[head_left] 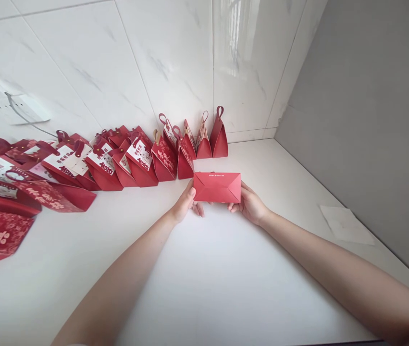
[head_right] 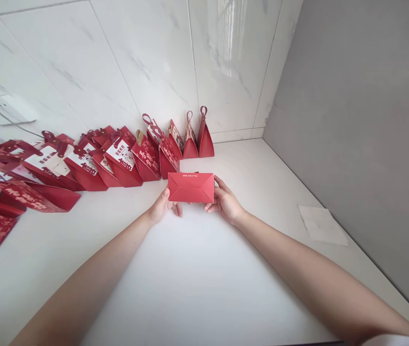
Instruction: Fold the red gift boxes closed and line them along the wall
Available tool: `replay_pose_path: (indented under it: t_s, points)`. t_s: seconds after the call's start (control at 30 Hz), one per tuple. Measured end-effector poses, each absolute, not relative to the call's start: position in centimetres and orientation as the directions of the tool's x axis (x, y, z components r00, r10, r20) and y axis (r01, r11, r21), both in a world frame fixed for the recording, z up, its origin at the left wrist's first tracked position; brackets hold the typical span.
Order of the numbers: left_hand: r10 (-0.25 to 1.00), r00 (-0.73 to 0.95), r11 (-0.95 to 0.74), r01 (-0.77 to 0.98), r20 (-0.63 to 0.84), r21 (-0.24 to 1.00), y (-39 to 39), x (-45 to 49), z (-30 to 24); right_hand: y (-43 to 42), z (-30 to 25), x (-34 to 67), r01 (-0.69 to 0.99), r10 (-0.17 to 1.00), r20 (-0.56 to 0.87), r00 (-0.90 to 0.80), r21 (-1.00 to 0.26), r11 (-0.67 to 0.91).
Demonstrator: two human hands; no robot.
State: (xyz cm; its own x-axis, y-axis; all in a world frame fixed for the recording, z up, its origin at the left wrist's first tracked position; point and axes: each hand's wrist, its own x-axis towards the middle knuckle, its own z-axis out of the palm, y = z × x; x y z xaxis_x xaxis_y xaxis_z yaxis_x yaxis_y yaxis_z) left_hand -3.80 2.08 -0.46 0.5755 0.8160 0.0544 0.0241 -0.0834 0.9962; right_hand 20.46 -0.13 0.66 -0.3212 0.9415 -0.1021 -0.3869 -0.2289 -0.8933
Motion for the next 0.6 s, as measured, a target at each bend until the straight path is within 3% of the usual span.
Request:
replay_pose_path:
  t_s: [0.17,0.3,0.43,0.6]
  points:
    - [0.827,0.56,-0.085,0.038,0.049,0.996,1.9,-3.6,0.2,-0.4,0.9,20.1,-0.355,0.947,-0.112,-0.302,-0.909,-0.22]
    - [0.849,0.528,-0.041,0.099,-0.017,0.994,1.3,-3.0,1.4,-1.0,0.8,19.6,-0.319,0.992,-0.076,-0.096,-0.942,-0.103]
    - [0.869,0.494,-0.041,0.131,-0.03,0.991,0.9,-2.5,2.2,-1.4,0.6,19.6,-0.272,0.993,0.056,0.108,-0.959,0.084]
    - [0.861,0.507,-0.087,0.086,0.032,0.992,1.0,-2.4,1.8,-1.7,0.9,19.5,-0.203,0.967,0.229,0.111,-0.947,0.247]
